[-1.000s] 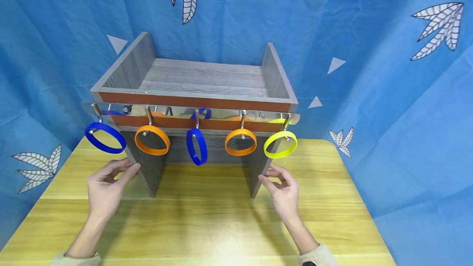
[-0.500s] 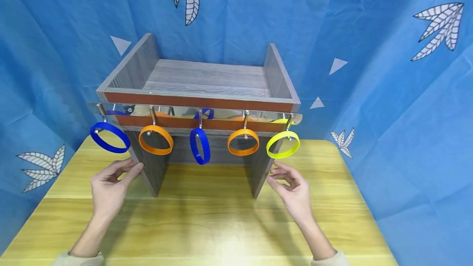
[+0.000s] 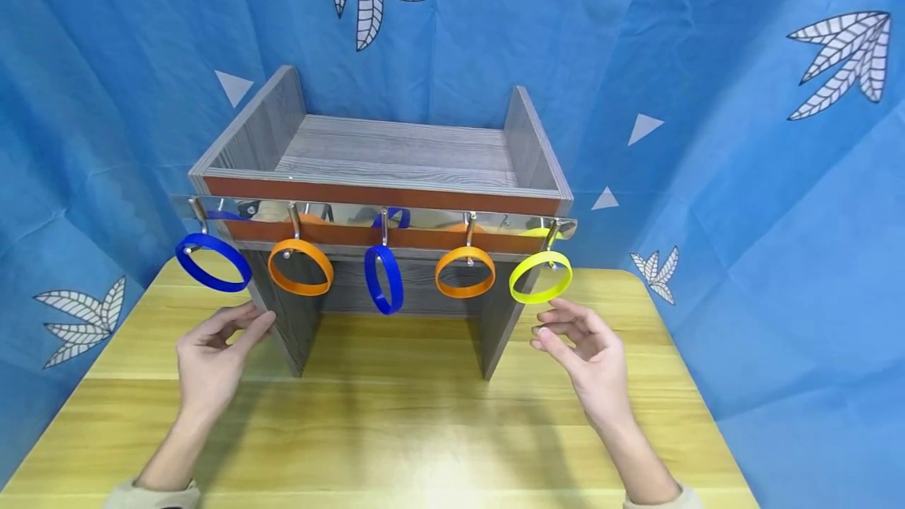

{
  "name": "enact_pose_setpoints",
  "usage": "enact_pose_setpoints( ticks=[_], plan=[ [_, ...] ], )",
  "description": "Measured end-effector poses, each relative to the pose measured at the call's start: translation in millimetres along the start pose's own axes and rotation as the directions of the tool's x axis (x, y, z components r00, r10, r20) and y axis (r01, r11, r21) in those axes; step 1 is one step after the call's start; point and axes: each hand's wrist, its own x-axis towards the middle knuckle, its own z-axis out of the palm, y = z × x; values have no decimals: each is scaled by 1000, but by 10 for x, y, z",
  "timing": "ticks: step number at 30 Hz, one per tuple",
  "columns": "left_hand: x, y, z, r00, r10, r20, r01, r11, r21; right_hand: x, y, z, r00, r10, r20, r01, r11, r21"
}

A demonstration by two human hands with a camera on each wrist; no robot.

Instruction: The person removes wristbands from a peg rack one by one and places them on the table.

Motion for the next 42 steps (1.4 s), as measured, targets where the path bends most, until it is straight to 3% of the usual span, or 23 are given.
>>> enact_pose_setpoints(
  ticks=[9, 12, 16, 22, 32, 38, 42],
  plan=[
    [-8, -4, 15, 1000, 1, -8, -1, 1000, 8, 242, -254, -61, 999, -35, 32, 33, 999, 42],
    [-7, 2, 4, 1000, 6, -8, -6, 1000, 5, 314, -321, -48, 1000, -7, -17, 7, 1000, -11],
    [-9, 13, 5, 1000, 5, -4, -5, 1000, 1, 370, -378, -29, 1000, -6, -20, 6, 999, -35],
    [-4, -1, -2, 1000, -18, -7, 18, 1000, -18, 450, -404, 4, 995, -49, 91, 46, 998, 32],
    [4, -6, -15, 1000, 1, 19, -1, 1000, 15, 535, -446, 52, 997, -35, 65, 34, 999, 20],
    [2, -17, -14, 999, 25, 24, -25, 1000, -6, 562, -464, 40, 994, -50, 100, 38, 993, 114],
    [2, -14, -12, 999, 37, 18, -37, 999, -20, 553, -466, 48, 996, -43, 76, 36, 995, 94]
  ],
)
